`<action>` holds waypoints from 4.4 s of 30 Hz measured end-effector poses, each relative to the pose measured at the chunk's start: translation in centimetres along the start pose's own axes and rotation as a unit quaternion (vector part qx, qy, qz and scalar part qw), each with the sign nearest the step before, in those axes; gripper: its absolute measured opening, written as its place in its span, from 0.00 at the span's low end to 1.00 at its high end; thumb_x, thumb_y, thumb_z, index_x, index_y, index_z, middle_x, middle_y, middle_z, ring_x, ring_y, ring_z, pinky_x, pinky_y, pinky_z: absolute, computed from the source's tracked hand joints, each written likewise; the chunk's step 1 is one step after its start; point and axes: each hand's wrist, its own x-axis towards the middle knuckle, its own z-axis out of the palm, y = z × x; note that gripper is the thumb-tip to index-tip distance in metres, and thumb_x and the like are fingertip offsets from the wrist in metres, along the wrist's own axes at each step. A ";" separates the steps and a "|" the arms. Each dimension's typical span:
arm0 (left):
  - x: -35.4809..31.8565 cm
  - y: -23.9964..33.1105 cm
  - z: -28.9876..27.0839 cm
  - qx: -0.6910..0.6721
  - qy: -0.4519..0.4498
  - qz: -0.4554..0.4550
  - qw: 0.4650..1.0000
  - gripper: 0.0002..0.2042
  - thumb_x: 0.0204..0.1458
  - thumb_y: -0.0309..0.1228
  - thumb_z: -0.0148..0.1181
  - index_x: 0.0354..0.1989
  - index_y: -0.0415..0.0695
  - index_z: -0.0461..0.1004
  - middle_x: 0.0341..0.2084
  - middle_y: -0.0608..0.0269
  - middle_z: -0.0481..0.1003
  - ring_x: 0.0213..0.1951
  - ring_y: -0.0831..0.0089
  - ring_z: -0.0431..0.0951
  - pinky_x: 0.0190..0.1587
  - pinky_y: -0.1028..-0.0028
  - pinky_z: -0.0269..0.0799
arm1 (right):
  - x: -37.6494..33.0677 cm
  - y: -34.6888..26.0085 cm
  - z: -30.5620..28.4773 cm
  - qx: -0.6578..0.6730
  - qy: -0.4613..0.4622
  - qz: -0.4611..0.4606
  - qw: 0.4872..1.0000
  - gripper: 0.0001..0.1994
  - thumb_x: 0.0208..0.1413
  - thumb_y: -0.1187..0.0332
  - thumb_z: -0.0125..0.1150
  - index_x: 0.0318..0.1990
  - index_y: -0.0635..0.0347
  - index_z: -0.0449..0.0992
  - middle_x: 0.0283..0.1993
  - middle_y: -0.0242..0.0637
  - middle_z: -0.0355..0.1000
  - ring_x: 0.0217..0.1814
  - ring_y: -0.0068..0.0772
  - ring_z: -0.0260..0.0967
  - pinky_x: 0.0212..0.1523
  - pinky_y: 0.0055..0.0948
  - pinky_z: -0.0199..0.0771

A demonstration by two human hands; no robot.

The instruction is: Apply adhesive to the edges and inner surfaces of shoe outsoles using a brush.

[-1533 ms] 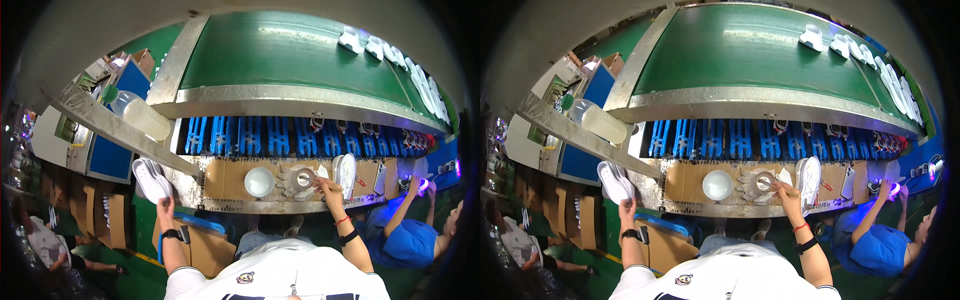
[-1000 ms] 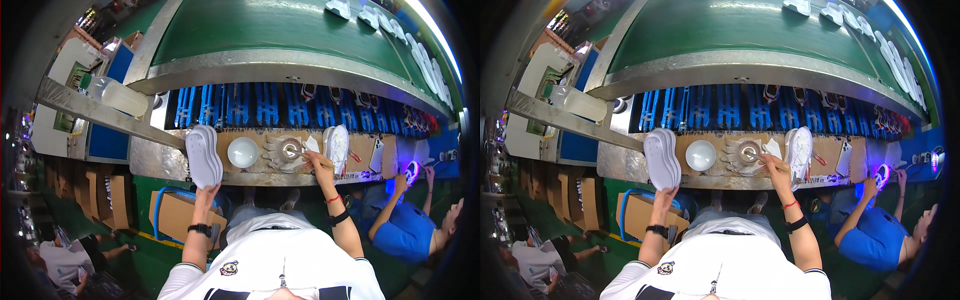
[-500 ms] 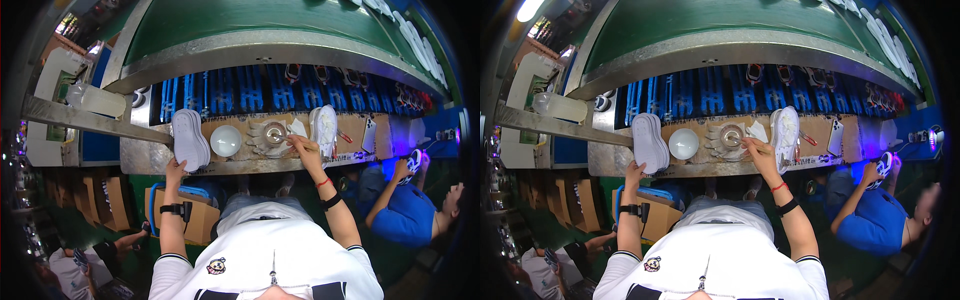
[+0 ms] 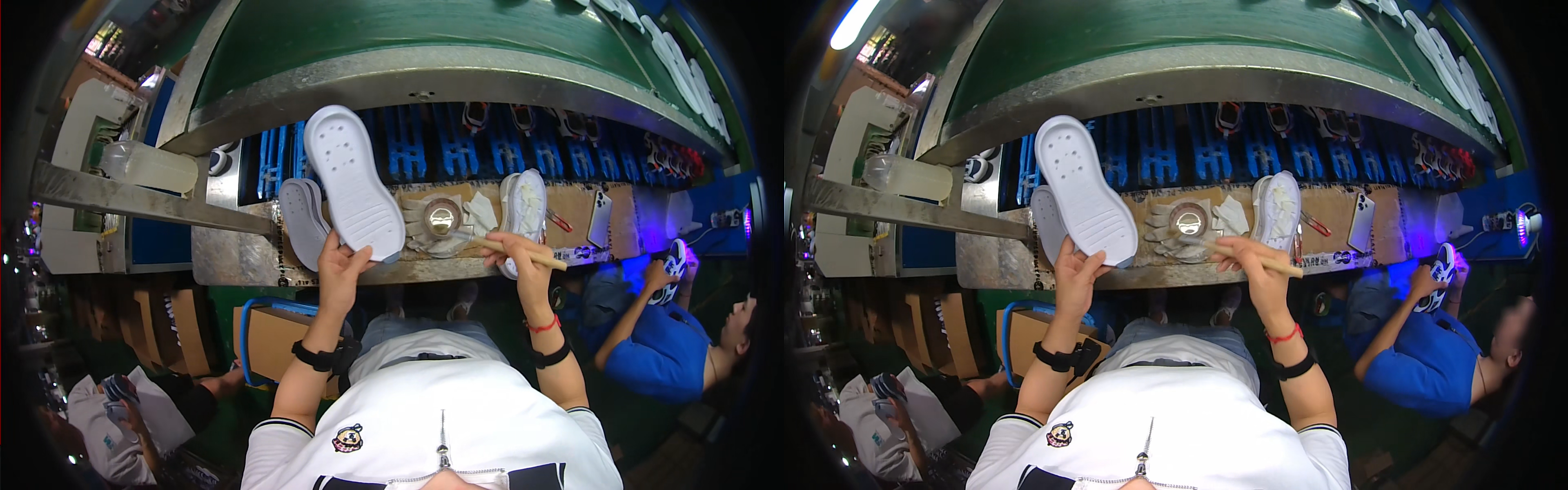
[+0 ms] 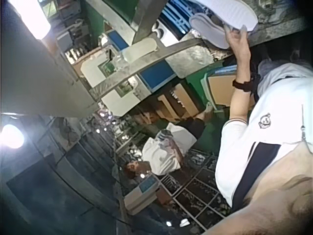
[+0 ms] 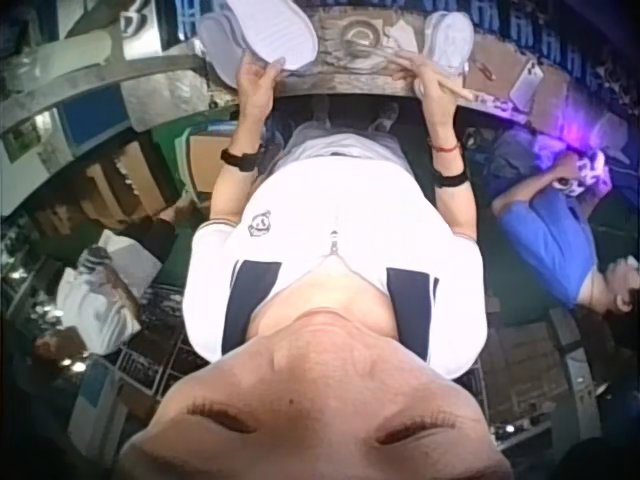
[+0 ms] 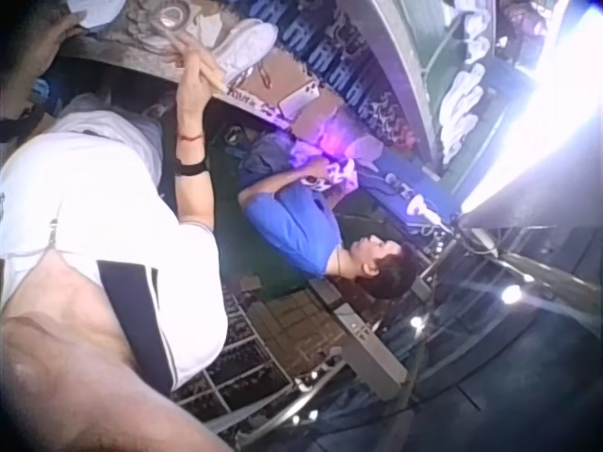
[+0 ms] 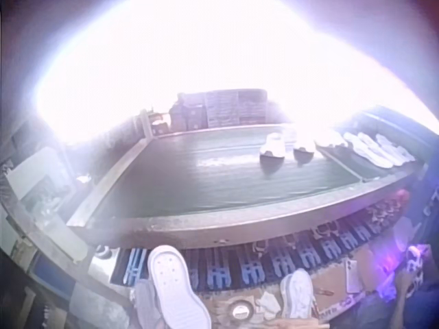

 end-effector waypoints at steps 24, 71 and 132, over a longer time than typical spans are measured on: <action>-0.4 1.4 5.4 0.088 -0.023 0.134 0.987 0.22 0.51 0.17 0.52 0.55 0.32 0.57 0.42 0.51 0.73 0.43 0.73 0.74 0.44 0.79 0.69 | 0.3 -3.8 1.0 -0.091 -0.101 -0.160 0.978 0.09 0.52 0.77 0.49 0.32 0.71 0.77 0.26 0.44 0.75 0.23 0.28 0.74 0.26 0.21 0.74; 2.6 -13.4 -25.0 0.413 0.227 -0.025 0.881 0.28 0.41 0.41 0.68 0.45 0.32 0.69 0.29 0.55 0.75 0.29 0.62 0.75 0.35 0.71 0.71 | -3.1 -0.8 -2.8 0.096 0.081 -0.015 0.992 0.18 0.56 0.66 0.44 0.38 0.77 0.74 0.28 0.50 0.74 0.25 0.35 0.73 0.29 0.22 0.71; -2.0 5.1 3.2 0.132 -0.033 0.108 0.985 0.19 0.48 0.16 0.53 0.51 0.32 0.61 0.40 0.54 0.73 0.41 0.73 0.75 0.44 0.78 0.71 | 0.0 -5.0 2.1 -0.124 -0.168 -0.220 0.953 0.09 0.51 0.76 0.49 0.32 0.69 0.77 0.24 0.41 0.75 0.23 0.27 0.72 0.25 0.22 0.70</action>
